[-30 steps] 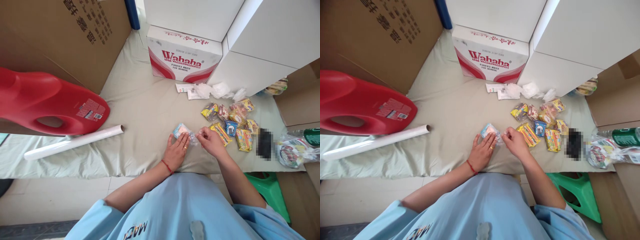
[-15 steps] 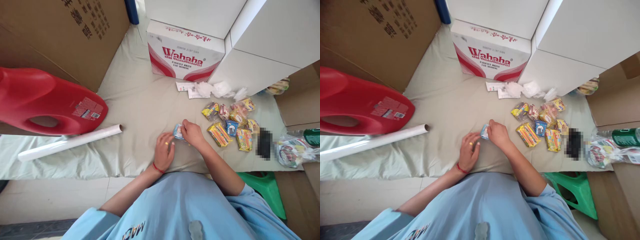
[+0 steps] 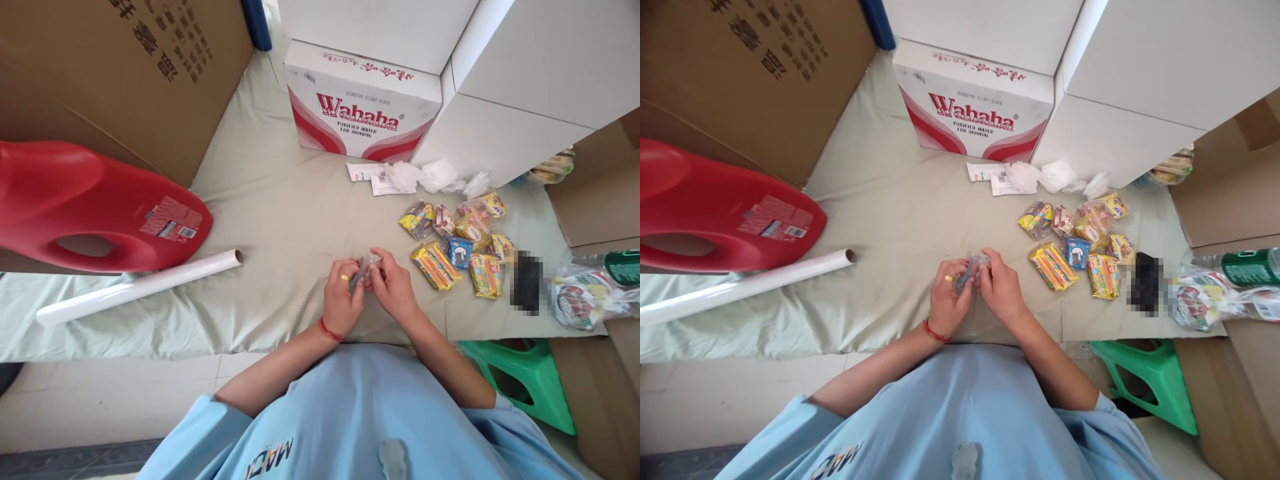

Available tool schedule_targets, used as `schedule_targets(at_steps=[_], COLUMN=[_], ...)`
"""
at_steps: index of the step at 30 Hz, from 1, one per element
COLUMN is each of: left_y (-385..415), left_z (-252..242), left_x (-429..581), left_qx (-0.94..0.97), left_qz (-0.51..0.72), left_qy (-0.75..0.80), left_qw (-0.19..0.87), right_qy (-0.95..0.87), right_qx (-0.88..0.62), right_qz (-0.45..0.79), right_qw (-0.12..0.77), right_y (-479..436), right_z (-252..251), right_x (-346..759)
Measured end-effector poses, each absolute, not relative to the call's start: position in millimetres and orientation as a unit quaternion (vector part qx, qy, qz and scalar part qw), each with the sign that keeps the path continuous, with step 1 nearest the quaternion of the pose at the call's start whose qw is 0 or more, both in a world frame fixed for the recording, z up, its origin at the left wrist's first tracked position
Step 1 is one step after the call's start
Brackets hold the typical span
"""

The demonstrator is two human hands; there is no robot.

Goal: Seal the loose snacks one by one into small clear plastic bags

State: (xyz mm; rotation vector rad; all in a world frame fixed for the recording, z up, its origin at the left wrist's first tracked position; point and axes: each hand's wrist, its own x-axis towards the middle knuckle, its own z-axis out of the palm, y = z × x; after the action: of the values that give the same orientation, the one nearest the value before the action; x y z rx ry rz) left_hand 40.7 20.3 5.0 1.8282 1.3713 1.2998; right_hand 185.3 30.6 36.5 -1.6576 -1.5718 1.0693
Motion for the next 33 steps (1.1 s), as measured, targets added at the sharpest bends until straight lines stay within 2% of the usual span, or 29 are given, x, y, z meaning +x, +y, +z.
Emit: schedule_targets(at_steps=[4,6,9,13,16,19,21,24,26,28,33], left_y=[13,13,10,5,5,7,8,7,5,3,-1], left_z=[10,4,-7,-13,-10,-8,-9,-14,-18,-22,-31], left_x=[52,55,55,54,50,40,30,9,-4,-14,-21], left_qx=[0.758,0.786,0.801,0.755,0.731,0.718,0.709,0.704,0.705,0.702,0.694], left_qz=[0.500,0.479,0.453,0.477,0.483,0.470,0.456,0.433,0.419,0.407,0.381], left_qy=[0.399,0.364,0.318,0.307,0.331,0.373,0.412,0.471,0.504,0.533,0.572], left_qw=[0.128,0.143,0.228,0.328,0.349,0.352,0.346,0.309,0.272,0.240,0.213], right_qy=[-0.437,-0.368,-0.359,-0.427,-0.517,-0.623,-0.673,-0.704,-0.703,-0.694,-0.655], right_qx=[-0.551,-0.520,-0.564,-0.639,-0.655,-0.669,-0.678,-0.684,-0.684,-0.694,-0.741], right_qz=[0.572,0.627,0.602,0.517,0.442,0.314,0.247,0.186,0.145,0.103,0.054], right_qw=[0.423,0.449,0.437,0.376,0.330,0.256,0.165,-0.033,-0.131,-0.160,-0.138], right_y=[14,10,8,9,21,52,81,120,135,139,133], right_z=[31,23,6,-11,-5,16,31,45,48,46,42], right_x=[197,204,212,220,232,254,270,286,288,284,279])
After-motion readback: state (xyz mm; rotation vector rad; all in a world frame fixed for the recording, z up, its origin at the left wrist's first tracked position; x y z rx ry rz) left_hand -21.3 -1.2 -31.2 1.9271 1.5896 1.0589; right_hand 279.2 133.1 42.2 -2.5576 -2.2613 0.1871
